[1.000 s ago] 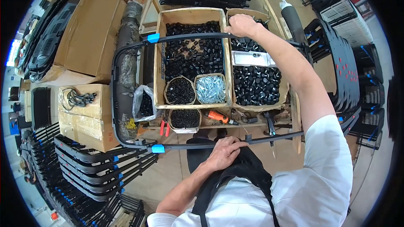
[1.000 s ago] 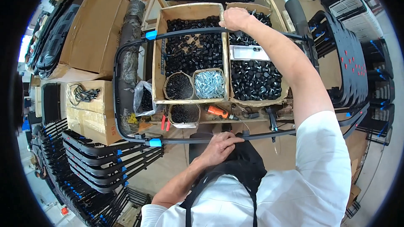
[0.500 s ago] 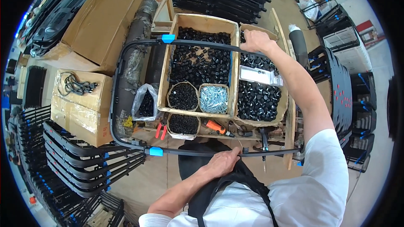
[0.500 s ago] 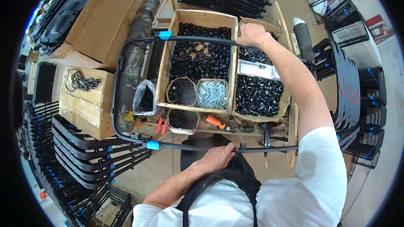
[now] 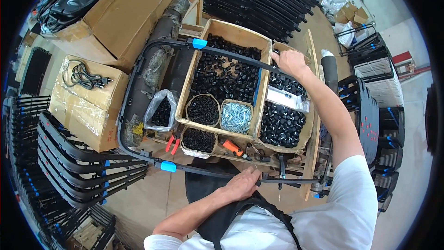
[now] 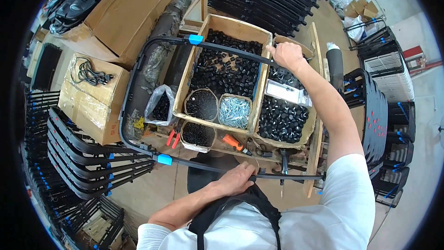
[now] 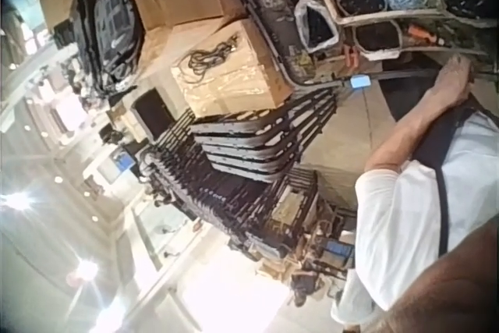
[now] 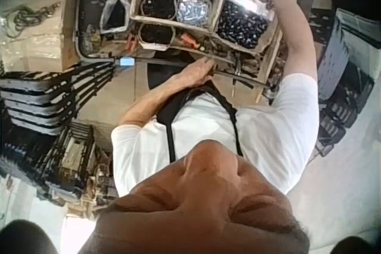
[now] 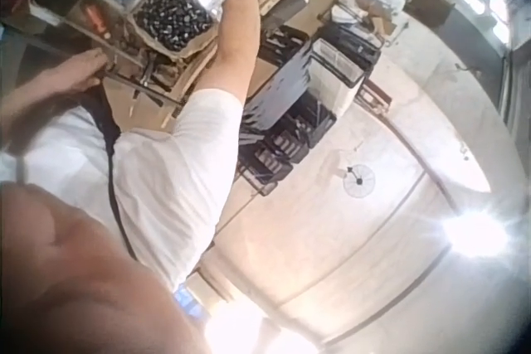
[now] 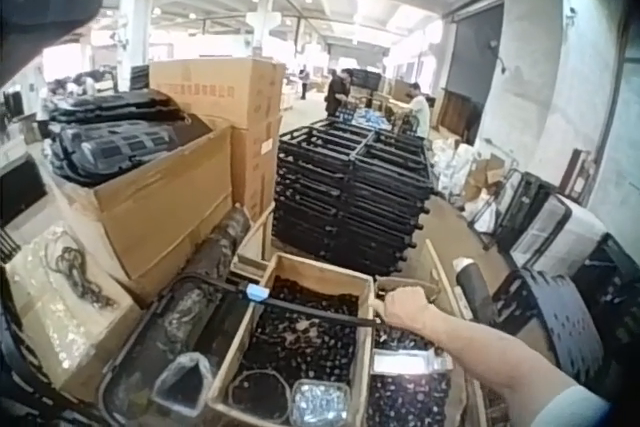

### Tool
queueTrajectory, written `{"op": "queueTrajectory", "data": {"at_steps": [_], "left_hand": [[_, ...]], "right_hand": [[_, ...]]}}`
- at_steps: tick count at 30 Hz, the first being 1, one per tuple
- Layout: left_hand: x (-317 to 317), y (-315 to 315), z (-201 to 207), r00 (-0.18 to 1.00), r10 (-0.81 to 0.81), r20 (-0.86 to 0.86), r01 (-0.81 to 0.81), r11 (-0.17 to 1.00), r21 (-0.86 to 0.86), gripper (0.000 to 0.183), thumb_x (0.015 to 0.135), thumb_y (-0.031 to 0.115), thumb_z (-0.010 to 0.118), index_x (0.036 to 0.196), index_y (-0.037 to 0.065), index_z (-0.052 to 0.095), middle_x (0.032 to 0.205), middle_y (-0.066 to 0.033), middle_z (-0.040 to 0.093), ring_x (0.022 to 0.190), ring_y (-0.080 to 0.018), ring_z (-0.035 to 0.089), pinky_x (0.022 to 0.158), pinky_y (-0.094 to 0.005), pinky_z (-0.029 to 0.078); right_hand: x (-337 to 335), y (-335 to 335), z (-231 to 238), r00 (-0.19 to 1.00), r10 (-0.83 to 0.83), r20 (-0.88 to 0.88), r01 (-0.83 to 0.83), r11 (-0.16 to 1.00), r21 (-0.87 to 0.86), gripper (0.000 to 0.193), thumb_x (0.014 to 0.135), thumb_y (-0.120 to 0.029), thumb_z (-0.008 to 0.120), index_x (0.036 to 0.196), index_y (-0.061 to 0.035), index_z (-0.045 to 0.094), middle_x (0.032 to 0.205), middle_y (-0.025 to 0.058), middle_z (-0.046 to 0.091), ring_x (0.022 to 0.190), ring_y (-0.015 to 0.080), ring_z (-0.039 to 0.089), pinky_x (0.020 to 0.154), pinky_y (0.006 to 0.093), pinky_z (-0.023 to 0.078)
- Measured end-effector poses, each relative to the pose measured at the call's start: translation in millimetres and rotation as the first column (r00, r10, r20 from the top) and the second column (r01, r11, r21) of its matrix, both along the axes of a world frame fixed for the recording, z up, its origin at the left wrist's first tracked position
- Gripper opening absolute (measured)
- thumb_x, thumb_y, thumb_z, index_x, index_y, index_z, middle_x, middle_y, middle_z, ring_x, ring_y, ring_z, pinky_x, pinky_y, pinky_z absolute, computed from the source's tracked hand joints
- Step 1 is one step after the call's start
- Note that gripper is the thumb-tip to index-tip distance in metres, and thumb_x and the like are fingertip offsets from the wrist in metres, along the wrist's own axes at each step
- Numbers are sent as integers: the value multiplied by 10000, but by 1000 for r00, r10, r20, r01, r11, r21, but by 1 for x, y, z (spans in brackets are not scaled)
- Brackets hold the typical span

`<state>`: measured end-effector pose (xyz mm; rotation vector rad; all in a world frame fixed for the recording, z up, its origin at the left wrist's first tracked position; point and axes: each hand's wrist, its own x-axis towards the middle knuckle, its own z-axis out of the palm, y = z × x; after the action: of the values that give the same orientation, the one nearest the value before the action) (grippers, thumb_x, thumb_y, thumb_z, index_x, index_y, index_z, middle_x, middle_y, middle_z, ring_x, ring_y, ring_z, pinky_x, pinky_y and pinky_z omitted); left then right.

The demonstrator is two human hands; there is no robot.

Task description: Assembling plastic components onto frames using screws and a power screwdriver in a manufacturing setting.

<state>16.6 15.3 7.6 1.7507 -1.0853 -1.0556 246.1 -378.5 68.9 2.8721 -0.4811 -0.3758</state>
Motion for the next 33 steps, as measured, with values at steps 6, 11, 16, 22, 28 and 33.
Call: {"op": "queueTrajectory", "data": {"at_steps": [6,11,16,22,28,33], "left_hand": [[2,1,12,985,-167,-31,170,971,168,365,999,215,599,1363,199,634,1103,-208,683,1087,-438,669,955,-531,541],[-2,-6,12,981,-181,-69,189,973,131,338,1034,308,583,1359,239,650,1142,-190,703,1098,-425,679,932,-535,548],[-13,-2,5,995,-104,-7,104,990,98,385,1018,326,632,1375,181,611,1159,-212,685,1118,-431,665,937,-534,543],[-11,7,8,996,26,-85,-13,989,147,349,996,242,620,1340,184,618,1238,-250,680,1135,-451,661,943,-531,538],[-24,-3,-6,992,-2,-124,24,985,172,349,1035,268,508,1345,242,665,1073,-199,758,1001,-437,714,876,-555,559],[-20,-3,5,996,-1,-92,12,994,112,337,1056,389,525,1285,221,705,1124,-184,754,1020,-431,711,866,-541,564]], "right_hand": [[-21,-5,20,974,95,-207,-107,993,-46,340,839,-297,697,1044,-37,780,1042,201,777,1034,350,754,867,507,604],[-21,-24,6,849,112,-516,-263,937,-230,229,822,-201,682,971,-51,770,1039,187,775,1038,349,752,862,481,610],[-14,-12,0,974,205,-98,-211,976,-51,227,834,-140,663,1004,-65,793,1050,167,784,1015,321,770,834,457,628],[-21,-4,10,960,171,-220,-209,965,-159,238,881,-134,595,980,-58,798,1037,192,780,991,342,769,830,457,628],[2,-3,13,884,106,-456,-221,953,-206,232,836,-145,658,1003,-78,805,1068,186,779,1000,364,760,863,478,614],[-26,-7,-7,986,160,-52,-163,985,-55,223,843,-160,650,991,-94,803,975,173,785,974,355,767,869,488,613]]}}
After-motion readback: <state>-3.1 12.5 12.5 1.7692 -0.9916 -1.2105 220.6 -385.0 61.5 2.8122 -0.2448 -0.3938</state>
